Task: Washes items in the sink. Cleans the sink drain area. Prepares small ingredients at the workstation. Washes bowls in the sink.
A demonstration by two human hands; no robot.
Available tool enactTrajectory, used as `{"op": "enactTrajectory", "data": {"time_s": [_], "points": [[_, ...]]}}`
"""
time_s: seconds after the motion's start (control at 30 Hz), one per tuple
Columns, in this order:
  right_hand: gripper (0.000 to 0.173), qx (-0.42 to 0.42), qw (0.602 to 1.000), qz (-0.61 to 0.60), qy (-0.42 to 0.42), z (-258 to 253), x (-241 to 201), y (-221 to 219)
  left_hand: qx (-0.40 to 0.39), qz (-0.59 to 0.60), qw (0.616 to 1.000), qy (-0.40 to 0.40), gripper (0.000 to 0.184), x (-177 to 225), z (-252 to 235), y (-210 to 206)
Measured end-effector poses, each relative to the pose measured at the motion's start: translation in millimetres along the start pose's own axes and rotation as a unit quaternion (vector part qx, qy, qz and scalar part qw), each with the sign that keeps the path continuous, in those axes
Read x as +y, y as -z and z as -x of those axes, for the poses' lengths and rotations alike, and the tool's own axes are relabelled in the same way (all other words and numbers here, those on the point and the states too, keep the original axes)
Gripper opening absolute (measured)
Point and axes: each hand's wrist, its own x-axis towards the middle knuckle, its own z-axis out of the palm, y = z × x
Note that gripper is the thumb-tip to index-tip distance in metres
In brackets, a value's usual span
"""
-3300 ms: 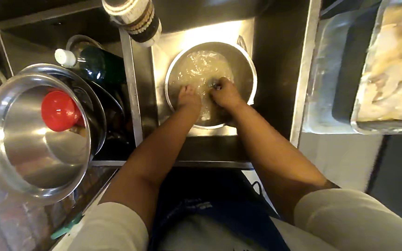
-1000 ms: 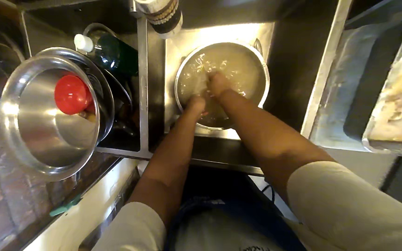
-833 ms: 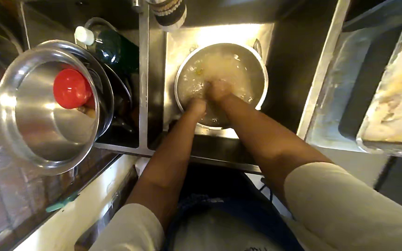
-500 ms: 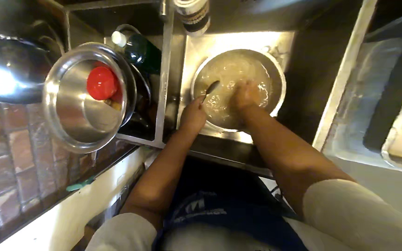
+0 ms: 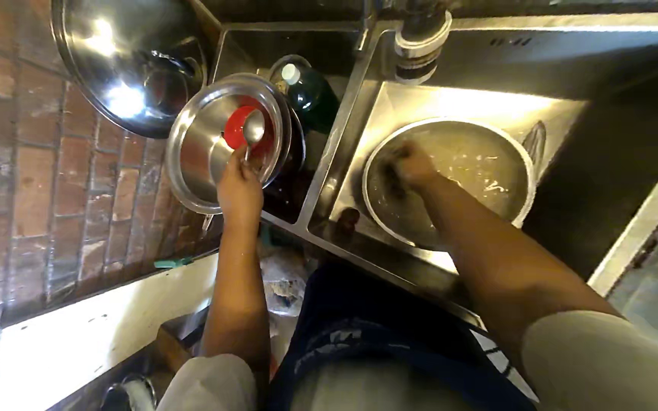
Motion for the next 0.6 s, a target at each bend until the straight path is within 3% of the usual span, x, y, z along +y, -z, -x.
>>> {"op": "enactTrajectory", "data": {"time_s": [0.07, 0.13, 0.2, 0.27, 0.33, 0.37, 0.4, 0.47, 0.53, 0.6], "points": [[0.057, 0.188, 0.977, -0.098, -0.036, -10, -3, 12, -0.027, -0.024, 0.999, 0.025, 0.038, -5, -4, 7], [0.069, 0.362, 0.912, -0.182, -0.063, -14, -9, 21, -0.064, -0.068, 0.995, 0.043, 0.037, -7, -7, 10], [0.083, 0.393, 0.895, -0.197, -0.077, -9, -15, 28, -0.083, -0.124, 0.988, 0.044, 0.036, -7, -8, 6], [0.087, 0.343, 0.923, -0.173, -0.037, -2, -17, 22, -0.020, -0.150, 0.988, -0.016, 0.034, -4, 0, -7], [0.087, 0.260, 0.955, -0.132, 0.054, -2, -10, 10, 0.068, -0.096, 0.981, -0.156, 0.037, 8, 20, -29], [0.084, 0.214, 0.969, -0.096, 0.082, -1, -10, 4, 0.072, -0.061, 0.969, -0.229, 0.038, 17, 33, -45], [0.081, 0.160, 0.981, -0.055, 0.099, 2, -11, -1, 0.024, -0.029, 0.963, -0.267, 0.040, 27, 49, -64], [0.071, 0.061, 0.990, 0.012, 0.125, 10, -6, -11, -0.157, 0.026, 0.961, -0.226, 0.049, 44, 75, -111], [0.058, -0.035, 0.986, 0.075, 0.147, 29, 0, -12, -0.318, 0.086, 0.940, -0.092, 0.072, 53, 83, -161], [0.050, -0.152, 0.969, 0.150, 0.123, 55, 7, -1, -0.369, 0.133, 0.920, 0.013, 0.083, 58, 83, -202]]}}
